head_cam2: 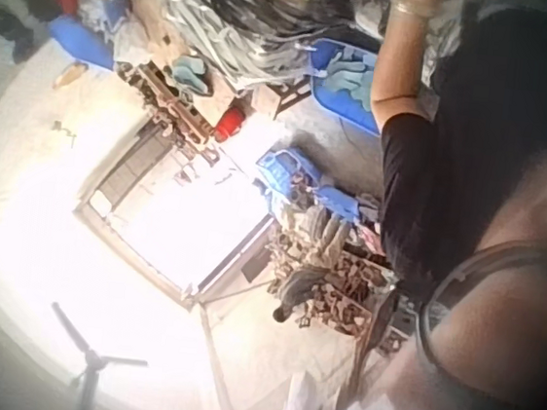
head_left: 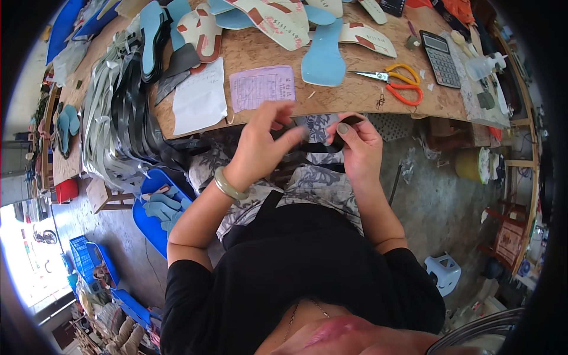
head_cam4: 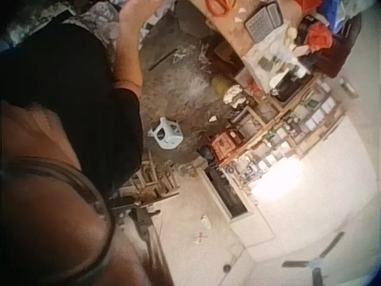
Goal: The person applies black adhesive border strips around the edges of shoe insoles by hand, cutting excess strip material with scissors and pressing the edges into place.
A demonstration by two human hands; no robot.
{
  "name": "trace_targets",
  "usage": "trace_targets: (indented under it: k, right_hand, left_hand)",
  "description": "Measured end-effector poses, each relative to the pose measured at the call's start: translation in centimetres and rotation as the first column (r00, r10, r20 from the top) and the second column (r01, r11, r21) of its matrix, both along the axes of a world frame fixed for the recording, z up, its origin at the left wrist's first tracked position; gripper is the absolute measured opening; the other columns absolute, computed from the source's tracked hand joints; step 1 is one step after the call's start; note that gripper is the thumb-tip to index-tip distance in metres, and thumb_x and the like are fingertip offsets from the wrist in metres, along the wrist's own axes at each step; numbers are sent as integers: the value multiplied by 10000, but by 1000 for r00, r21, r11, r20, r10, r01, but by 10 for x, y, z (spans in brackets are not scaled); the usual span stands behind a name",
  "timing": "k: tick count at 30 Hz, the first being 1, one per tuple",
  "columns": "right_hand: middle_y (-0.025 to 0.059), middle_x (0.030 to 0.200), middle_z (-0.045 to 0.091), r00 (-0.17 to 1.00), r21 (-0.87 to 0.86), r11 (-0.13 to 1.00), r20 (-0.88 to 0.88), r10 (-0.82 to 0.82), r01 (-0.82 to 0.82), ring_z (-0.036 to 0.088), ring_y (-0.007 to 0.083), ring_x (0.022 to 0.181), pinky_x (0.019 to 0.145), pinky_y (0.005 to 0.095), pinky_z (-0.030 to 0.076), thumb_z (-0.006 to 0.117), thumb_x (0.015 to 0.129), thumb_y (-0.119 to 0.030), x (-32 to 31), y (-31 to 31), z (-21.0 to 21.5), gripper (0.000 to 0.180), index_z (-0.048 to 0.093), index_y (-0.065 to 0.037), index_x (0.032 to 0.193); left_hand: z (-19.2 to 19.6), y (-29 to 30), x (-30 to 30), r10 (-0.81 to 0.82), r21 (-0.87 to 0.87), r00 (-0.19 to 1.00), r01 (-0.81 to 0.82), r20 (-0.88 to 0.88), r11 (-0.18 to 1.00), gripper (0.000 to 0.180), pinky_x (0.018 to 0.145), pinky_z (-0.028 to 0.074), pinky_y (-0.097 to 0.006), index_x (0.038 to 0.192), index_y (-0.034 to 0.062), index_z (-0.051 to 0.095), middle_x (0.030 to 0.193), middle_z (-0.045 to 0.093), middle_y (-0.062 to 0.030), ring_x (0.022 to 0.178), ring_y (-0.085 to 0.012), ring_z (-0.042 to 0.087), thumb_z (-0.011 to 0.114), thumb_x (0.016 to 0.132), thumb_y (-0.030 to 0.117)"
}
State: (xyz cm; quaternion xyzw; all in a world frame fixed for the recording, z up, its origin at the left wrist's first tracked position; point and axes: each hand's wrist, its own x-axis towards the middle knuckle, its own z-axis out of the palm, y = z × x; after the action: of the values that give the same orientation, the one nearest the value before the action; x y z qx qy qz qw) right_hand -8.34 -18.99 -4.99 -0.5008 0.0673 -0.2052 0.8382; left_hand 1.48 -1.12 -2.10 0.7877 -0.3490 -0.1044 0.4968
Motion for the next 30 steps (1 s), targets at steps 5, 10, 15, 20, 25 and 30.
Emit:
trace_targets:
  k: [5, 10, 15, 20, 25, 30]
  right_hand:
    - [117, 769, 651, 999, 43, 999, -34, -2, 3, 595, 154, 660, 625, 270, 489, 595, 928, -137, -12, -16, -2, 198, 626, 33, 1024]
    - [118, 800, 656, 997, -8, 998, -55, -62, 61, 603, 157, 670, 645, 268, 494, 573, 941, -144, -11, -11, 1, 207, 626, 45, 1006]
    - [110, 871, 663, 995, -140, 986, -24, -96, 92, 624, 153, 767, 691, 264, 493, 540, 940, -97, -15, -24, 2, 185, 630, 49, 1010]
    - [150, 1185, 593, 966, -505, 824, 141, -217, 258, 617, 171, 864, 763, 280, 498, 571, 903, -26, -9, -33, 4, 144, 639, 77, 978]
    - [188, 1328, 526, 967, -823, 506, 221, -130, 256, 586, 226, 1133, 856, 299, 488, 643, 806, 35, 6, -15, 24, 154, 688, 13, 951]
    - [100, 1131, 641, 994, -797, 600, 6, 114, -64, 624, 143, 791, 716, 248, 497, 648, 806, 36, 11, 22, 22, 139, 692, 10, 935]
  left_hand:
    - [8, -38, 17, -21, -186, 762, -130, -647, 974, 486, 779, 515, -301, 1334, -17, 401, 1136, 597, -157, 922, -213, 651, 485, 980, 305]
    - [2, -79, 47, -224, -333, 532, -117, -816, 935, 406, 753, 538, -286, 1273, -6, 454, 1130, 619, -162, 918, -228, 661, 508, 962, 251]
    - [10, -51, 43, -15, -142, 662, -139, -749, 980, 328, 751, 536, -274, 1206, -8, 497, 1045, 640, -126, 925, -195, 653, 507, 924, 158]
    - [20, 7, 45, 314, -82, 942, -306, 118, 948, 175, 636, 492, -291, 1010, -9, 598, 863, 621, -140, 699, -196, 607, 564, 860, 76]
    - [65, 34, 26, 397, -329, 790, -262, 466, 907, 200, 652, 489, -248, 1068, -20, 608, 862, 634, -44, 726, -95, 594, 565, 872, -11]
    - [52, 42, 3, 283, -484, 862, -50, 421, 873, 297, 737, 492, -249, 1152, -12, 562, 977, 641, -49, 824, -130, 607, 645, 890, 102]
